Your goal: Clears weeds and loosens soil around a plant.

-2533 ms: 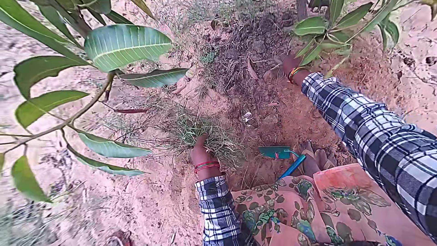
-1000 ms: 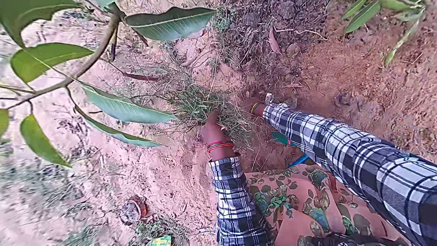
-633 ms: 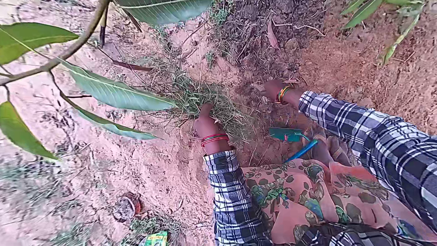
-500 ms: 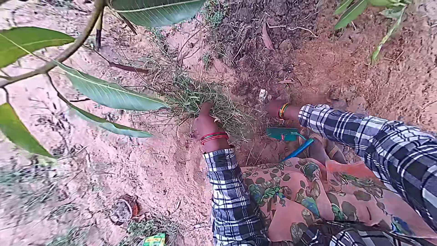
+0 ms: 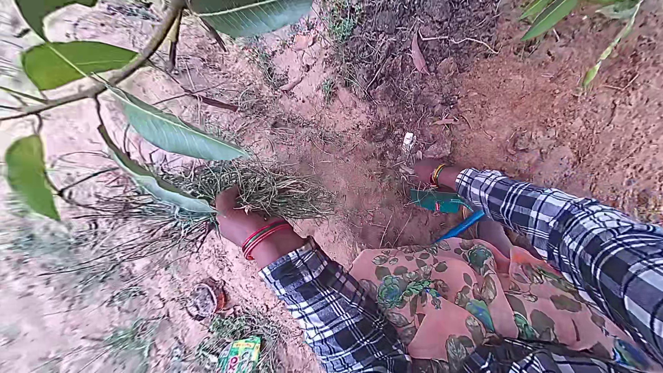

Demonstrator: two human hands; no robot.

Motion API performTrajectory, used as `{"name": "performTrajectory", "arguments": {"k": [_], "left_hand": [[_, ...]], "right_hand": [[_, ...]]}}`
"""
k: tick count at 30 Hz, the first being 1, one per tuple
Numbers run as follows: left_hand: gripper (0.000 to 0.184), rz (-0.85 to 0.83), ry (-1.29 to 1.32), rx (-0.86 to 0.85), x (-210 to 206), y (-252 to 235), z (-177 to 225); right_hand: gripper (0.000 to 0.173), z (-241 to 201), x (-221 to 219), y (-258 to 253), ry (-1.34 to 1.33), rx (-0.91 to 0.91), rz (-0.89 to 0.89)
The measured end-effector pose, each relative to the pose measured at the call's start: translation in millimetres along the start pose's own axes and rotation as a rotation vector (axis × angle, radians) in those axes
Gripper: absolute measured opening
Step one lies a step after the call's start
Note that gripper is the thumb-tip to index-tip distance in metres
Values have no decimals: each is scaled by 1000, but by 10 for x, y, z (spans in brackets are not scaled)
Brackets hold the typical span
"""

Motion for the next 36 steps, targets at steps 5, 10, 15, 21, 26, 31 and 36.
{"name": "performTrajectory", "arguments": {"k": [5,10,15,21,26,31,36], "left_hand": [[6,-54,99,-26,-189,62,-65],[10,-191,92,108,-436,224,-126],[14,-311,-37,159,-476,313,-201],[19,-376,-61,224,-599,406,-309],[30,-424,-227,274,-827,576,-547],[46,-581,-480,371,-1223,1000,-860],[70,-814,-768,274,-1328,1073,-1174]], "right_hand": [[52,-290,585,410,-537,31,324],[43,-477,22,-166,-206,-4,96],[35,-392,-265,-399,-97,-2,46],[47,-294,132,135,-473,-134,177],[62,151,722,771,-592,-214,462],[48,415,405,755,-263,-354,203],[26,392,-273,371,-134,-412,190]]}}
Point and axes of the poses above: each hand's wrist, its own y-axis away from the middle knuckle, its own x-axis out of the back of the hand, z = x × y, the point moved 2 cm from there along -y, towards the middle knuckle, and after that the axes turned 9 degrees about -y, right-handed, at the moved point
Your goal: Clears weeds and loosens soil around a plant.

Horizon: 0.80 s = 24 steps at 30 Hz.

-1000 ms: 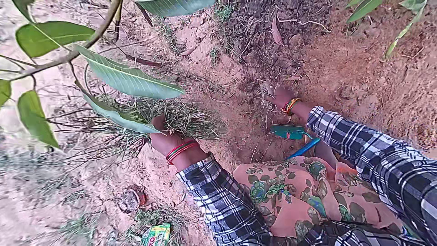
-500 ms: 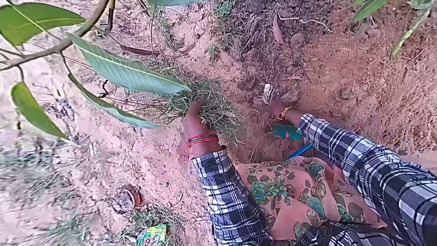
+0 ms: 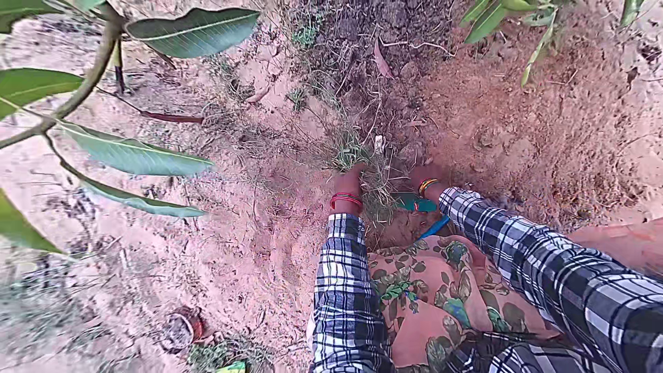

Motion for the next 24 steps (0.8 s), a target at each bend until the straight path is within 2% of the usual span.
{"name": "performTrajectory", "arguments": {"k": [3,4,6,8,10,12,14,16,18,20,21,24], "left_hand": [[101,-111,-517,-64,195,-64,15],[103,-50,-647,-42,311,-99,19],[97,138,-765,38,553,-289,-116],[99,252,-888,139,681,-472,-310],[103,182,-985,200,554,-600,-519],[86,106,-1083,175,325,-535,-507],[57,79,-1033,121,167,-500,-465],[44,-47,-956,88,127,-449,-434],[41,-151,-946,44,133,-389,-309],[40,-174,-913,-36,230,-286,-64],[39,-152,-881,-64,315,-231,67],[42,25,-685,-129,675,-87,291]], "right_hand": [[38,45,29,-76,-132,88,-73],[45,95,82,-86,-212,106,-106],[50,173,253,32,-418,82,-138],[56,249,441,151,-568,47,-67],[54,331,563,136,-640,33,79],[55,271,775,182,-660,20,184],[56,159,946,242,-650,42,255],[56,-1,974,335,-662,107,313],[54,-135,922,427,-738,187,402],[58,-253,826,512,-813,278,469],[60,-328,788,594,-836,320,486],[48,-580,581,731,-832,512,508]]}}
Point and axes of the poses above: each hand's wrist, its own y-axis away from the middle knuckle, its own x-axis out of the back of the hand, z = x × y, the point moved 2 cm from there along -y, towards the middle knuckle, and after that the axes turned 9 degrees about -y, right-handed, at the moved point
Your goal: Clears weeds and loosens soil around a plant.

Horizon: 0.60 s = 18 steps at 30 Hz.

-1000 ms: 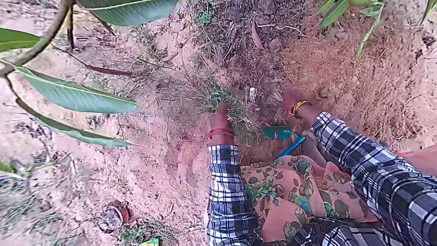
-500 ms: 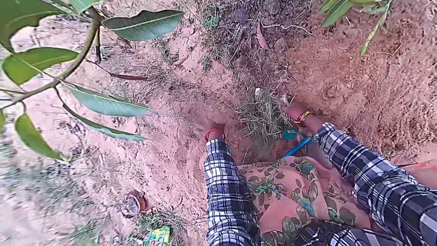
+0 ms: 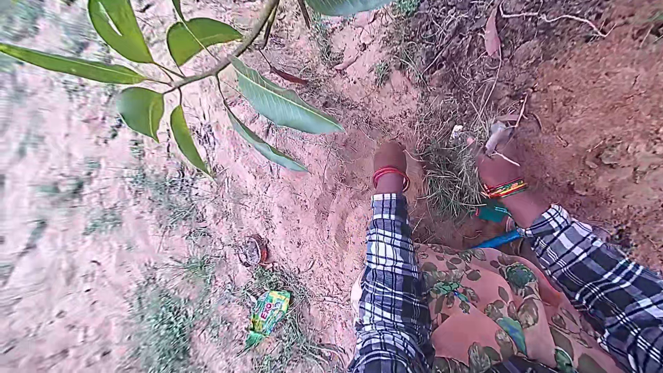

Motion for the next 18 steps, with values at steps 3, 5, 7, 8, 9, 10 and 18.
{"name": "performTrajectory", "arguments": {"k": [3,5,7,8,9,10,18], "left_hand": [[42,214,198,79,321,145,-251],[43,379,326,113,474,227,-490],[41,567,487,127,591,311,-702],[38,688,582,121,632,343,-776],[36,815,672,112,670,363,-827],[32,922,750,89,693,375,-857],[29,896,924,-133,609,389,-730]], "right_hand": [[31,-113,-482,89,-2,222,-229],[28,-403,-838,95,5,268,-519],[26,-666,-1321,-41,7,320,-712],[25,-739,-1628,-162,7,340,-724],[26,-829,-1929,-298,33,312,-728],[32,-935,-2209,-421,93,248,-740],[40,-761,-2662,540,472,291,-1224]]}}
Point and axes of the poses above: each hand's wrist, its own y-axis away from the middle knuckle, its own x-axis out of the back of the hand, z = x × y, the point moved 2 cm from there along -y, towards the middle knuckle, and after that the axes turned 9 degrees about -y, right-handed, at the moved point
